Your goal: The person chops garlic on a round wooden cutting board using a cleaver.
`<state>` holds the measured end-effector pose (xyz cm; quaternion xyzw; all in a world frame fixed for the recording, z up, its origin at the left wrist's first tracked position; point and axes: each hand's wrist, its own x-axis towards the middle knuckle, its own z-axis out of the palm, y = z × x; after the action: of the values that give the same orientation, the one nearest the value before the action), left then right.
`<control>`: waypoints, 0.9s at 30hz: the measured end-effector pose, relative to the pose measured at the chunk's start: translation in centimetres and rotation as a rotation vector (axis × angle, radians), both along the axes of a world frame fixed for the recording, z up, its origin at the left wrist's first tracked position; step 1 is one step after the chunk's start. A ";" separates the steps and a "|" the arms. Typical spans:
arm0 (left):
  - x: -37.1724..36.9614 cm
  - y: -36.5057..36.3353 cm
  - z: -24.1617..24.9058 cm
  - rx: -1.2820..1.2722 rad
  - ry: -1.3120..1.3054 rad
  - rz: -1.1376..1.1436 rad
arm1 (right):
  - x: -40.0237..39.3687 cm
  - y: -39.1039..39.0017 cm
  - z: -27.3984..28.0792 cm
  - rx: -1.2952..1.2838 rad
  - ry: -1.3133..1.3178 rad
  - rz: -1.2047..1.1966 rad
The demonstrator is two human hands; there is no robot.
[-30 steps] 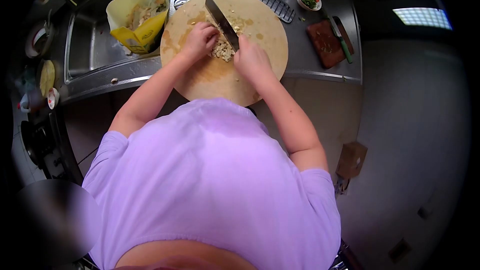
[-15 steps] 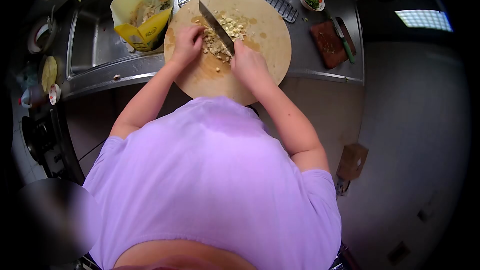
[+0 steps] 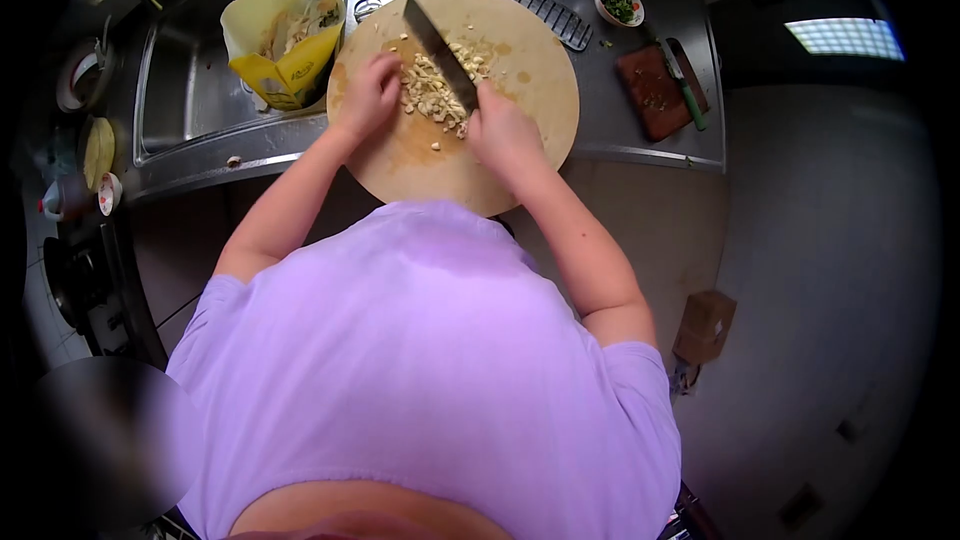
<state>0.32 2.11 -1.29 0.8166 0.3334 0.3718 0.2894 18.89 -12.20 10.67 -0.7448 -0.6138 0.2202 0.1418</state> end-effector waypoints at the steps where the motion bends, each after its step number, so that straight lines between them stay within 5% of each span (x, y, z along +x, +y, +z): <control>1: 0.2 0.7 -0.5 0.043 -0.015 0.087 | 0.5 0.2 -0.2 0.048 -0.013 -0.044; 4: 1.5 3.8 -0.9 0.132 0.009 0.124 | 2.0 1.3 -0.9 0.012 -0.065 -0.088; 8: 3.3 4.2 0.8 -0.009 0.203 -0.114 | 2.7 2.0 -1.2 -0.040 -0.153 -0.020; 19: 4.9 1.5 0.9 0.041 0.192 -0.338 | 3.7 2.3 -2.0 -0.003 -0.049 -0.063; 27: 1.8 -1.2 0.6 0.018 -0.041 -0.095 | 5.9 2.0 -2.7 0.018 -0.120 -0.135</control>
<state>2.16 0.95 -0.68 0.8264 0.2847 0.3773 0.3060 24.79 -10.17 7.94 -0.7951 -0.5714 0.1598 0.1259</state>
